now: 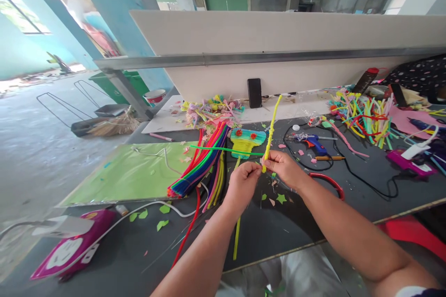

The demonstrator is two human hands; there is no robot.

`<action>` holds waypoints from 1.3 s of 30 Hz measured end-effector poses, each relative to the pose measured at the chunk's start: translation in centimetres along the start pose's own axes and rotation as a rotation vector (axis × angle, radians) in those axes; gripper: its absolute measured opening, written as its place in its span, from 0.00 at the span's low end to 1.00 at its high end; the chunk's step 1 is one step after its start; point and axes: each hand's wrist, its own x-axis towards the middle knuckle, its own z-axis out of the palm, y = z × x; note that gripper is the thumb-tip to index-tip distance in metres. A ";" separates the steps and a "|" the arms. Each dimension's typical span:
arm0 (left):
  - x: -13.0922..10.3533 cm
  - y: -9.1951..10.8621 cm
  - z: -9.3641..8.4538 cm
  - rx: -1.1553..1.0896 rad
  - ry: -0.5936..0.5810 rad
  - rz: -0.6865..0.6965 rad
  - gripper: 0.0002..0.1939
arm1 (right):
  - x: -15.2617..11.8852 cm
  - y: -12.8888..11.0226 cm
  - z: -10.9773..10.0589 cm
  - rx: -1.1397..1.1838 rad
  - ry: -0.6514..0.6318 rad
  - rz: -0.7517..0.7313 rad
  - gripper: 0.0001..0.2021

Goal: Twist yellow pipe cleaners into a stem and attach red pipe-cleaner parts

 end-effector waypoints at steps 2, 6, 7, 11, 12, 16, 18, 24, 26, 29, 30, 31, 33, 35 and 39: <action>-0.1 0.0 0.1 -0.135 -0.036 -0.102 0.06 | 0.0 0.0 0.3 0.072 -0.002 -0.017 0.10; -0.3 0.4 0.2 -0.467 -0.146 -0.264 0.11 | -0.1 0.0 0.7 0.182 -0.010 -0.061 0.09; -0.4 0.5 0.2 -0.544 -0.176 -0.294 0.12 | -0.1 0.0 0.7 0.191 -0.008 -0.074 0.09; -0.3 0.8 0.0 -0.778 -0.324 -0.409 0.13 | -0.4 -0.2 0.8 0.170 -0.005 -0.119 0.08; -0.3 0.7 0.0 -0.821 -0.365 -0.431 0.13 | -0.4 -0.2 0.9 0.165 -0.008 -0.121 0.08; -0.3 0.4 -0.1 -0.893 -0.411 -0.463 0.13 | -0.5 -0.4 1.0 0.176 0.017 -0.109 0.08; -0.2 0.4 -0.1 -0.881 -0.376 -0.446 0.12 | -0.4 -0.5 1.1 0.207 0.028 -0.100 0.08; -0.1 0.8 -0.4 -0.774 -0.340 -0.402 0.15 | -0.2 -0.8 1.1 0.268 0.010 -0.071 0.07; -0.1 0.8 -0.4 -0.692 -0.288 -0.374 0.15 | -0.2 -0.8 1.2 0.244 0.021 -0.058 0.08; -0.1 0.6 -0.3 -0.570 -0.245 -0.299 0.15 | -0.1 -0.7 1.2 0.186 0.045 -0.041 0.11; -0.2 0.5 -0.3 -0.545 -0.243 -0.277 0.14 | -0.1 -0.7 1.2 0.183 0.045 -0.038 0.11; -0.2 0.4 -0.2 -0.532 -0.241 -0.260 0.14 | -0.1 -0.7 1.3 0.193 0.039 -0.033 0.12; -0.3 0.4 0.0 -0.527 -0.231 -0.246 0.13 | -0.1 -0.7 1.3 0.258 0.017 -0.023 0.11; -0.5 0.5 0.3 -0.540 -0.216 -0.237 0.13 | -0.1 -0.8 1.5 0.345 -0.003 -0.011 0.11; -0.7 1.0 0.6 -0.633 -0.219 -0.248 0.13 | -0.3 -1.0 1.7 0.451 -0.030 -0.001 0.11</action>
